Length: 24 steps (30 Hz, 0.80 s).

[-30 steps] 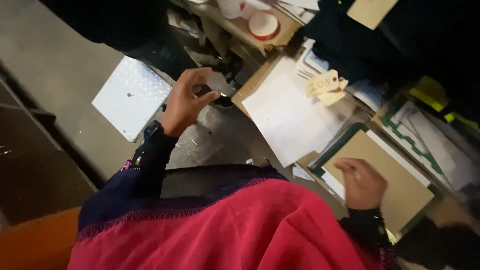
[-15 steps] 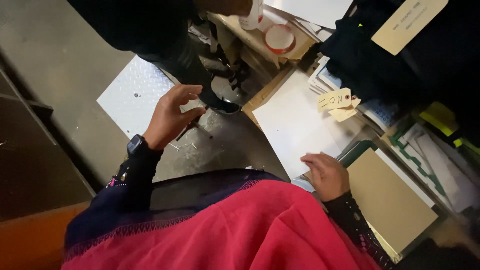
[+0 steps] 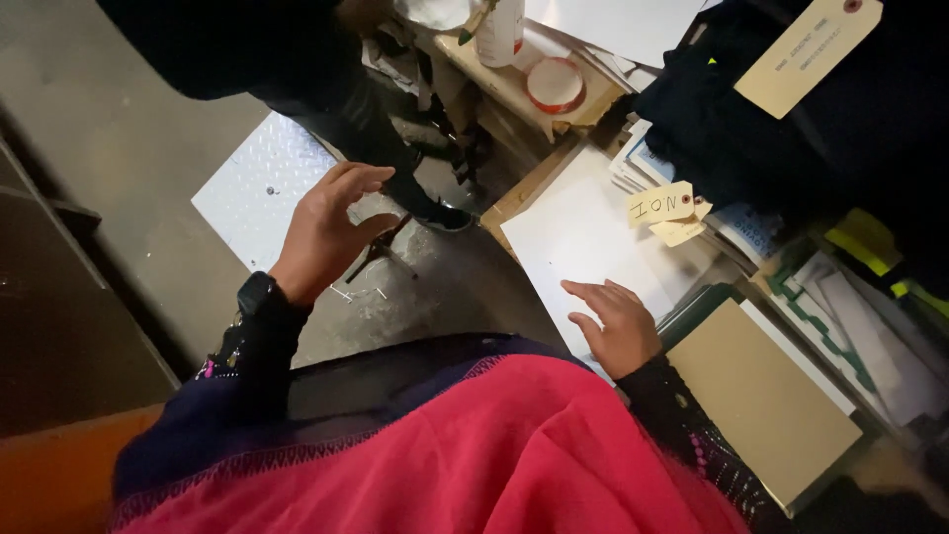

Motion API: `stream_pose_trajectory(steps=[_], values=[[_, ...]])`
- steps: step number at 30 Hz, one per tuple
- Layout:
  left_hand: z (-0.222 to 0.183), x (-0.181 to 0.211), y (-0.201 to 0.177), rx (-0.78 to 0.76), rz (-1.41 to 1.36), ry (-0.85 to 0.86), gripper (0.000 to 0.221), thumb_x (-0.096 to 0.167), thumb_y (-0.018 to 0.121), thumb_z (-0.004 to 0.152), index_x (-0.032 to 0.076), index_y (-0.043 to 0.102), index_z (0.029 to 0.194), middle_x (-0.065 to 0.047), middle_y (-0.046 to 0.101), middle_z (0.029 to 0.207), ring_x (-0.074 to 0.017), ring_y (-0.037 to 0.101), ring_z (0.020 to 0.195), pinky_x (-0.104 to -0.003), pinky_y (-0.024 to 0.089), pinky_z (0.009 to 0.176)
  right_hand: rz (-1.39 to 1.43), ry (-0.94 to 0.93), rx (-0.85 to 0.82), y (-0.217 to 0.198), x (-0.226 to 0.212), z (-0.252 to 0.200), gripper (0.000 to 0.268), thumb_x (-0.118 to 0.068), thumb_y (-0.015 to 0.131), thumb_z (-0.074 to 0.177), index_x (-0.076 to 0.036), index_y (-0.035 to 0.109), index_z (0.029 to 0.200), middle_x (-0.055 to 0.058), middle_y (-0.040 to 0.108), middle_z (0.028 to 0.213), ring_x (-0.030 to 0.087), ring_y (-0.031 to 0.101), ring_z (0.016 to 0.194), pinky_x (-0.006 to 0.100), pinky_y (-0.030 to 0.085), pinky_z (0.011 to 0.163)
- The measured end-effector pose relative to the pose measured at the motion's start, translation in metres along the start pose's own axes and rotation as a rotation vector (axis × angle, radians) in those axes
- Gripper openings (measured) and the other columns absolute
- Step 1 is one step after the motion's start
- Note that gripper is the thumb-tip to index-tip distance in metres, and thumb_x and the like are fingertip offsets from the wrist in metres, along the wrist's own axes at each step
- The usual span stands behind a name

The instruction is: Peeling the protective backing off adhesive sheets and carefully applying them to square boards, then smoothing them with a cloth.

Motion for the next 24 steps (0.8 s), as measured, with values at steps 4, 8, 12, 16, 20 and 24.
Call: stream_pose_trajectory(steps=[4, 8, 12, 16, 20, 24], values=[[-0.002, 0.006, -0.006, 0.018, 0.046, 0.016, 0.047, -0.004, 0.077, 0.078, 0.001, 0.061, 0.122, -0.02, 0.06, 0.11, -0.0426, 0.064, 0.103, -0.053, 0.051, 0.09, 0.035, -0.07, 0.004, 0.007, -0.006, 0.015, 0.037, -0.015, 0.065, 0.088, -0.02, 0.062, 0.125, 0.001, 0.069, 0.114, 0.023, 0.062, 0.112, 0.047, 0.037, 0.107], [-0.008, -0.002, -0.009, 0.051, 0.084, 0.022, 0.047, -0.002, 0.077, 0.079, 0.003, 0.061, 0.123, -0.019, 0.059, 0.113, -0.0418, 0.064, 0.103, -0.053, 0.051, 0.09, 0.052, -0.114, 0.02, 0.02, -0.003, 0.019, 0.036, -0.017, 0.066, 0.088, -0.022, 0.063, 0.123, -0.002, 0.069, 0.111, 0.019, 0.063, 0.111, 0.046, 0.037, 0.107], [-0.006, -0.006, -0.012, 0.103, 0.142, 0.05, 0.046, 0.0, 0.077, 0.082, 0.004, 0.061, 0.124, -0.018, 0.058, 0.113, -0.0405, 0.064, 0.101, -0.05, 0.053, 0.086, 0.084, -0.113, 0.011, 0.022, -0.013, 0.028, 0.035, -0.014, 0.066, 0.087, -0.019, 0.064, 0.122, 0.001, 0.07, 0.11, 0.022, 0.064, 0.109, 0.048, 0.039, 0.106], [-0.002, -0.004, -0.018, 0.174, 0.293, 0.124, 0.041, -0.001, 0.077, 0.083, 0.003, 0.063, 0.121, -0.018, 0.06, 0.11, -0.0391, 0.065, 0.097, -0.047, 0.056, 0.079, 0.116, -0.174, 0.03, 0.026, -0.016, 0.043, 0.034, -0.011, 0.068, 0.086, -0.018, 0.065, 0.119, 0.003, 0.07, 0.109, 0.026, 0.066, 0.106, 0.05, 0.04, 0.103], [0.005, -0.007, -0.025, 0.256, 0.461, 0.214, 0.035, 0.001, 0.078, 0.087, 0.005, 0.065, 0.119, -0.017, 0.06, 0.108, -0.0337, 0.066, 0.093, -0.039, 0.056, 0.075, 0.133, -0.212, 0.109, 0.028, -0.024, 0.06, 0.03, -0.012, 0.069, 0.086, -0.018, 0.066, 0.115, 0.001, 0.071, 0.108, 0.024, 0.067, 0.104, 0.047, 0.043, 0.101], [0.009, -0.007, -0.031, 0.266, 0.47, 0.232, 0.034, -0.001, 0.078, 0.088, 0.005, 0.066, 0.119, -0.018, 0.061, 0.11, -0.0343, 0.066, 0.095, -0.037, 0.056, 0.076, 0.142, -0.246, 0.129, 0.026, -0.037, 0.07, 0.028, -0.011, 0.069, 0.086, -0.015, 0.067, 0.114, 0.003, 0.071, 0.105, 0.026, 0.067, 0.102, 0.048, 0.045, 0.099]])
Point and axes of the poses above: each hand's wrist, its own z-axis towards the middle knuckle, its own y-axis out of the palm, x = y × z, the point moved 1 cm from there along z, towards the middle knuckle
